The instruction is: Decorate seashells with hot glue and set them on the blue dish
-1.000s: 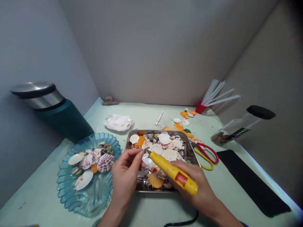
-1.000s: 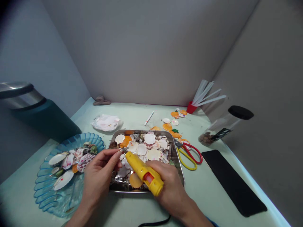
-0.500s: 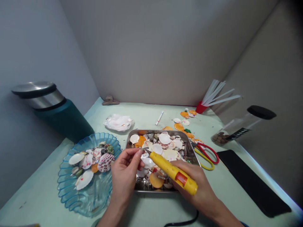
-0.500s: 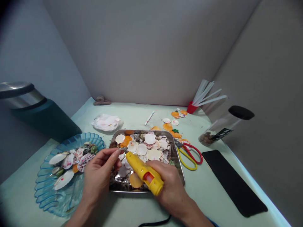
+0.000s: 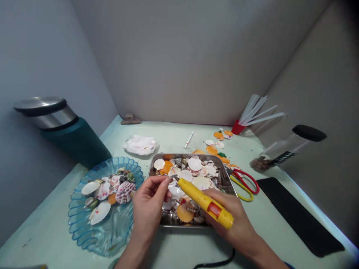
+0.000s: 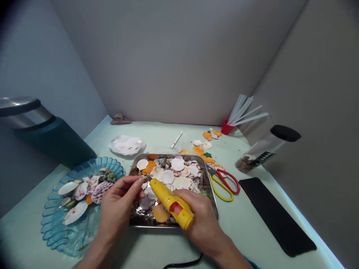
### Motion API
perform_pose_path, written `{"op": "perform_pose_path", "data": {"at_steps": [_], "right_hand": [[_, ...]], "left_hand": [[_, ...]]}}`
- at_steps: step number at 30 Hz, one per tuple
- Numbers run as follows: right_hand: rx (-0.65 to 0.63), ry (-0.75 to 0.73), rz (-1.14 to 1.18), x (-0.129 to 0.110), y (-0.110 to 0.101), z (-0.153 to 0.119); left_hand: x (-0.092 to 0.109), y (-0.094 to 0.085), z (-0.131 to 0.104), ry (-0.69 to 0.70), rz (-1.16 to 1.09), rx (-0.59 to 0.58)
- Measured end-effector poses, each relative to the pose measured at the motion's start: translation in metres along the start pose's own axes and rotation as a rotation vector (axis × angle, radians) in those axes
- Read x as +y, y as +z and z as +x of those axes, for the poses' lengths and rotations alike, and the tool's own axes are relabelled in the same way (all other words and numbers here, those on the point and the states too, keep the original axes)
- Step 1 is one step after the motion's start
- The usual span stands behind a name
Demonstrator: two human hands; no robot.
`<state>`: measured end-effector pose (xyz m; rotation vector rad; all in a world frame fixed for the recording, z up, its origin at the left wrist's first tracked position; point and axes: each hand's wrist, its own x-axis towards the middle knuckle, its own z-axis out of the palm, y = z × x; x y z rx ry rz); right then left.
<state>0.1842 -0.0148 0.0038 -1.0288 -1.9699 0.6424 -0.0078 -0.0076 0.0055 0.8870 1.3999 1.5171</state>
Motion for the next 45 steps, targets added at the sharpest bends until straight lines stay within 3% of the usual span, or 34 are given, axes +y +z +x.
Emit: {"op": "perform_pose_path", "data": {"at_steps": [8, 11, 13, 16, 20, 25, 35, 37, 39, 42, 45], "right_hand": [[-0.010, 0.048, 0.024, 0.000, -0.001, 0.003], [-0.017, 0.122, 0.064, 0.001, 0.000, 0.002], [0.045, 0.193, 0.106, 0.002, 0.002, 0.001], [0.190, 0.357, 0.270, 0.003, 0.005, 0.001], [0.200, 0.503, 0.558, -0.002, 0.005, 0.001], [0.207, 0.553, 0.773, -0.008, 0.006, -0.002], [0.183, 0.530, 0.823, -0.007, 0.006, -0.009], [0.208, 0.520, 0.850, -0.007, 0.006, -0.006], [0.268, 0.512, 0.888, -0.007, 0.006, -0.001], [0.324, 0.544, 0.914, -0.006, 0.006, 0.005], [0.319, 0.573, 0.909, -0.005, 0.007, 0.007]], "left_hand": [[0.000, -0.002, -0.002, 0.016, 0.010, 0.006], [0.000, -0.002, -0.001, 0.031, 0.003, 0.005], [0.002, 0.000, -0.003, 0.028, -0.019, -0.022], [0.005, 0.005, -0.012, -0.042, -0.069, -0.114], [0.007, 0.017, -0.032, -0.207, -0.181, -0.199], [0.007, 0.029, -0.052, -0.301, -0.288, -0.217], [0.005, 0.039, -0.060, -0.321, -0.253, -0.290], [0.007, 0.031, -0.050, -0.285, -0.173, -0.305], [0.012, 0.018, -0.035, -0.151, 0.007, -0.282], [0.021, 0.001, -0.008, 0.168, 0.621, -0.224], [0.022, -0.003, 0.014, 0.319, 1.250, -0.332]]}}
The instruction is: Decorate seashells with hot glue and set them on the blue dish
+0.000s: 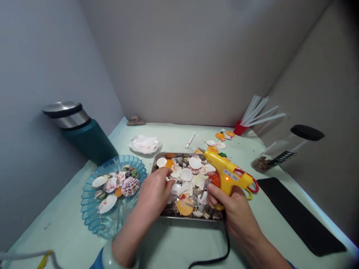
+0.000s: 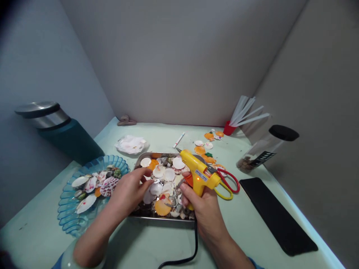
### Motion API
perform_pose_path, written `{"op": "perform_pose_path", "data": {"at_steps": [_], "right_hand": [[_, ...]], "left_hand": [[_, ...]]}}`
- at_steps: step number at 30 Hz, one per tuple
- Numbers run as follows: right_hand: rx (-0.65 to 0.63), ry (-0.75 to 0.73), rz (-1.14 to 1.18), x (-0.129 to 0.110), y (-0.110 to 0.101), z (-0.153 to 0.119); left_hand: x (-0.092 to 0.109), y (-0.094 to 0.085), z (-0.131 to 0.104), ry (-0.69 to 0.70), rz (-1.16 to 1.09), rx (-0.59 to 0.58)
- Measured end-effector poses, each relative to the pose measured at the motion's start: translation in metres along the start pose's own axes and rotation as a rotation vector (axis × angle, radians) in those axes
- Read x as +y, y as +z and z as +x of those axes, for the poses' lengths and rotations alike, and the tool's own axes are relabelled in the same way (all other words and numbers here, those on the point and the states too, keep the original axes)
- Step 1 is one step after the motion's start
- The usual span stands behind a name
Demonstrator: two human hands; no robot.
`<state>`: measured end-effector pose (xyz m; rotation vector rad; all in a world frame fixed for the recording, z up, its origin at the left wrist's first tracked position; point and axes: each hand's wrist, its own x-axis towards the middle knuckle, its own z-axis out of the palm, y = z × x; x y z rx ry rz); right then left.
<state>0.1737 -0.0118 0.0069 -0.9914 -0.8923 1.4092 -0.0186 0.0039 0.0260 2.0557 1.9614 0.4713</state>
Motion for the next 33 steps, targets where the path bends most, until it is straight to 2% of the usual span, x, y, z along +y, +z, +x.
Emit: {"op": "perform_pose_path", "data": {"at_steps": [1, 2, 6, 9, 13, 17, 21, 24, 28, 33], "right_hand": [[0.004, -0.002, -0.004, 0.000, 0.000, 0.000], [0.008, -0.004, -0.008, 0.000, 0.000, 0.000], [0.004, 0.008, -0.009, 0.000, 0.001, -0.001], [-0.012, 0.012, -0.004, -0.001, 0.001, -0.001], [-0.008, 0.007, -0.006, -0.001, 0.000, -0.001], [0.011, 0.005, -0.004, -0.002, -0.001, -0.001], [0.037, 0.006, 0.018, -0.003, 0.000, 0.000], [0.052, 0.014, 0.029, -0.004, 0.001, -0.001], [0.047, 0.005, 0.025, -0.006, 0.002, -0.003], [0.046, -0.020, 0.028, -0.007, 0.002, -0.003]], "left_hand": [[-0.001, 0.002, 0.005, 0.019, 0.185, -0.059], [-0.002, 0.005, 0.009, 0.016, 0.244, -0.077], [-0.002, 0.019, 0.020, 0.023, 0.328, -0.110], [-0.005, 0.021, 0.021, 0.035, 0.351, -0.126], [-0.003, 0.009, 0.025, 0.063, 0.336, -0.142], [0.008, 0.000, 0.045, 0.098, 0.315, -0.113], [0.018, 0.007, 0.074, 0.116, 0.314, -0.101], [0.018, 0.016, 0.084, 0.118, 0.304, -0.117], [0.016, 0.021, 0.082, 0.120, 0.247, -0.095], [0.009, 0.008, 0.070, 0.161, 0.048, -0.049]]}}
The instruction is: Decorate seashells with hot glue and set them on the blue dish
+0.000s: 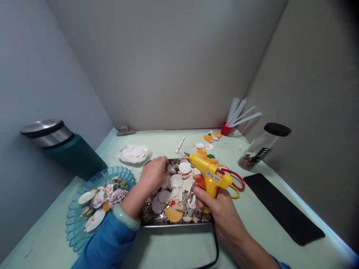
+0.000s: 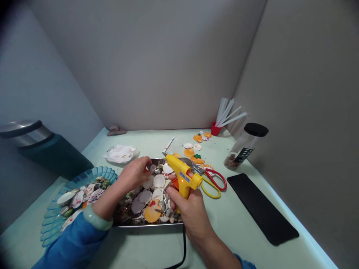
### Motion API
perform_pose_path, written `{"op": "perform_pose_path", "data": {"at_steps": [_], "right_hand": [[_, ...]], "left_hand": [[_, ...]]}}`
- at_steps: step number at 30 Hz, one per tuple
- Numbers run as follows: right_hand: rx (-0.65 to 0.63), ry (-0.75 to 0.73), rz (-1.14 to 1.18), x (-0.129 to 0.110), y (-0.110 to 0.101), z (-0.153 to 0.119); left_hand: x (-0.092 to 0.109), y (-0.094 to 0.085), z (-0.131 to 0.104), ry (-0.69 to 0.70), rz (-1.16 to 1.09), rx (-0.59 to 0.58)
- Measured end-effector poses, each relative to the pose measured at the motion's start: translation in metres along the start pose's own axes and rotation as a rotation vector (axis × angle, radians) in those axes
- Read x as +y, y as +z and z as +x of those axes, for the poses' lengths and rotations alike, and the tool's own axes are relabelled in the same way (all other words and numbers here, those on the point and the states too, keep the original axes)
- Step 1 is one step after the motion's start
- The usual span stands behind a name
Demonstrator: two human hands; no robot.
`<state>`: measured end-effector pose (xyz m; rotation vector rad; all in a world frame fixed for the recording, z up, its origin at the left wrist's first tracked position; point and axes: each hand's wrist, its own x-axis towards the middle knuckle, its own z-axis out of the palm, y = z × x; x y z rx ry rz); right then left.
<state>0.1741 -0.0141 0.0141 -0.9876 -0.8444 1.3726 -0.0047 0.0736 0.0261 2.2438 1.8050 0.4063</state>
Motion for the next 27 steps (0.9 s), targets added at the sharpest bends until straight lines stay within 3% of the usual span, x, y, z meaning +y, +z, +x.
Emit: {"op": "perform_pose_path", "data": {"at_steps": [5, 8, 11, 16, 21, 27], "right_hand": [[-0.029, -0.017, -0.021, 0.001, 0.000, 0.001], [-0.049, -0.026, -0.065, 0.002, 0.001, -0.001], [-0.035, -0.029, -0.142, 0.001, 0.005, -0.002], [0.003, -0.063, -0.297, -0.002, 0.012, -0.002], [-0.056, -0.085, -0.302, -0.002, 0.016, 0.001], [-0.092, -0.092, -0.372, 0.003, 0.014, 0.003]], "left_hand": [[0.000, -0.008, -0.028, 0.032, -0.355, 0.000], [0.009, -0.006, -0.047, -0.058, -1.001, -0.028], [0.016, -0.004, -0.060, -0.157, -1.225, -0.034], [0.015, 0.004, -0.068, -0.198, -1.367, -0.114], [0.015, 0.008, -0.074, -0.198, -1.405, -0.174], [0.013, 0.011, -0.080, -0.178, -1.301, -0.087]]}}
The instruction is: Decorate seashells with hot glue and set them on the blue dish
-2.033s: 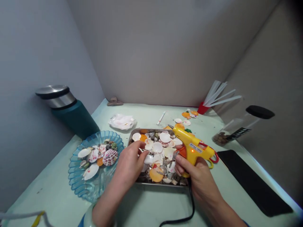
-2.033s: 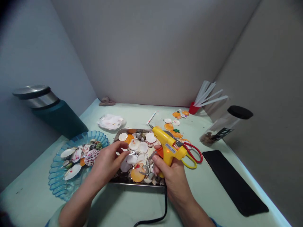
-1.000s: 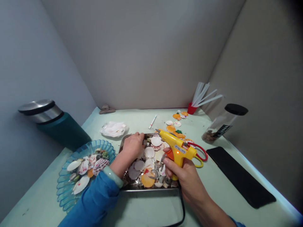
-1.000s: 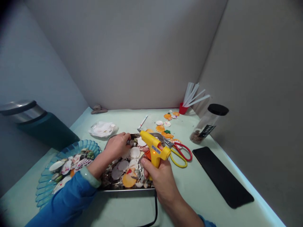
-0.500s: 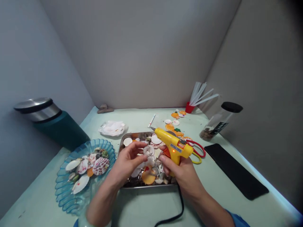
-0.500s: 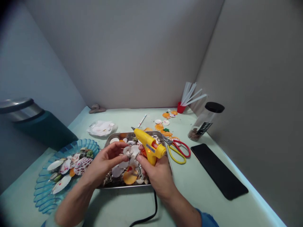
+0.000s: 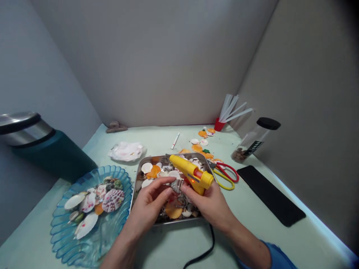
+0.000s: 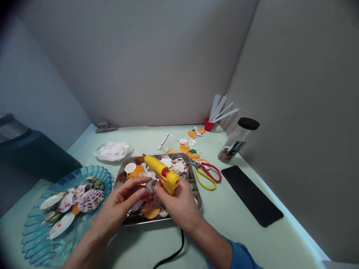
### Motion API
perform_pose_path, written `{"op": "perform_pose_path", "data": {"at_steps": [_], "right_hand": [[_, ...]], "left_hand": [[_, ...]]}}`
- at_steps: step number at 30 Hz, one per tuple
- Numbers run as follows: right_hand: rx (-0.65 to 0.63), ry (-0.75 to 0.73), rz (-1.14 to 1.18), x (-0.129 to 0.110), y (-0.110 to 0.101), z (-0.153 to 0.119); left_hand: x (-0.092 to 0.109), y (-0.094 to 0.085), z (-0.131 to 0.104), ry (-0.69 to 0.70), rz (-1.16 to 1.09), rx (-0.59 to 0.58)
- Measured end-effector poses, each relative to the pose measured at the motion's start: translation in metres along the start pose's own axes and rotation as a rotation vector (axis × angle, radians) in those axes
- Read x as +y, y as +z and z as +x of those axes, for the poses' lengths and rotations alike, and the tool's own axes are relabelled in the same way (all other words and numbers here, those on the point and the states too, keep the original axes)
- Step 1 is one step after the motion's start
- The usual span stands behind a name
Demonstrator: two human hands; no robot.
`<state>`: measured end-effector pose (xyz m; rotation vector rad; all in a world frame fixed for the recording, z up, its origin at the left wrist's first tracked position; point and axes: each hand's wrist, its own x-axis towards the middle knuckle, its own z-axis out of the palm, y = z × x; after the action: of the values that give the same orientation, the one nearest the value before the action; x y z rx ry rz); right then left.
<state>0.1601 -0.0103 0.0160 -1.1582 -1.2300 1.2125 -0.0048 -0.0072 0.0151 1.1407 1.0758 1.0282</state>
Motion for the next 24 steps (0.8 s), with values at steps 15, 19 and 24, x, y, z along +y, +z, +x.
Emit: {"op": "perform_pose_path", "data": {"at_steps": [15, 19, 24], "right_hand": [[-0.028, -0.100, -0.137, 0.0056, -0.0003, -0.0019], [-0.057, -0.102, -0.185, 0.0043, -0.0024, -0.0014], [-0.062, -0.109, -0.154, 0.0037, -0.0030, 0.0002]], "left_hand": [[-0.0060, -0.0030, 0.0004, 0.189, 0.182, 0.047], [-0.0090, -0.0052, -0.0001, 0.278, 0.275, 0.064], [-0.0080, -0.0049, -0.0013, 0.319, 0.323, 0.063]]}}
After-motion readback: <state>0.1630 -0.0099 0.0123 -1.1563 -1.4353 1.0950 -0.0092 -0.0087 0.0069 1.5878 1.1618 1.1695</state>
